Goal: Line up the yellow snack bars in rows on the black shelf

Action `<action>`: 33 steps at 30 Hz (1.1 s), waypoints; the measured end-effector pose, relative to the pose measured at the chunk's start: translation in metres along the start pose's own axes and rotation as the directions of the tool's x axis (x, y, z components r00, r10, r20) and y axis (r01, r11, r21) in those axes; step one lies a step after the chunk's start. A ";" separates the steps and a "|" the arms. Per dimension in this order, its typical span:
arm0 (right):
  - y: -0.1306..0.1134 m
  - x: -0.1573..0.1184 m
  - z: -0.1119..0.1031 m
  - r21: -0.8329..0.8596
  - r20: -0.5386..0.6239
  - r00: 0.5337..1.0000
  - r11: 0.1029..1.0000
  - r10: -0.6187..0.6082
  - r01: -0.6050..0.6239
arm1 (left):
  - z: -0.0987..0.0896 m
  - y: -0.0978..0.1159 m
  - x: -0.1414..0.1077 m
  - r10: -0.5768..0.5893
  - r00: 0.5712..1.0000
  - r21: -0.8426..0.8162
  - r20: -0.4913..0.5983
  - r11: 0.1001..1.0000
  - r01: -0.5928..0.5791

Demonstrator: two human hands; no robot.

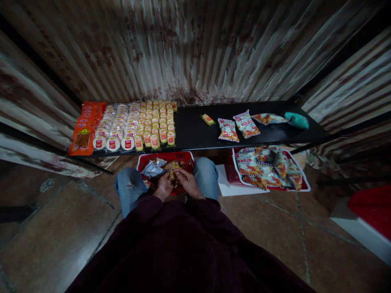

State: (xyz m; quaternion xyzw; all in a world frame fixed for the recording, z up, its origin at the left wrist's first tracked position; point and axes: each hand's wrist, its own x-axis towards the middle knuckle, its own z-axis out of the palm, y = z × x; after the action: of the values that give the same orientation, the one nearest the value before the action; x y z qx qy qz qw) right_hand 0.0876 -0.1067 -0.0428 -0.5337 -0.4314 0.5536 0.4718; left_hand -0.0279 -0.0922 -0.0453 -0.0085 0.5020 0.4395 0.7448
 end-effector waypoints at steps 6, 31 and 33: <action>0.003 0.003 0.002 -0.203 -0.005 0.996 0.976 -0.086 0.083 | 0.003 0.003 -0.005 0.080 0.992 0.009 -0.094 0.997 -0.079; 0.027 0.014 0.002 -0.134 -0.084 0.996 0.990 0.035 -0.046 | -0.003 -0.004 -0.013 0.304 0.951 0.257 0.058 0.916 -0.308; 0.030 0.015 0.001 -0.141 -0.116 0.993 0.989 0.028 -0.045 | -0.002 -0.005 -0.014 0.317 0.946 0.258 0.064 0.911 -0.322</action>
State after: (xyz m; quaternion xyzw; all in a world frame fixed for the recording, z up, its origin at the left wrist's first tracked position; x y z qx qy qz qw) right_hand 0.0853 -0.0976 -0.0753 -0.6048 -0.4326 0.4984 0.4457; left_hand -0.0274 -0.1051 -0.0375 0.1779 0.5431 0.4844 0.6624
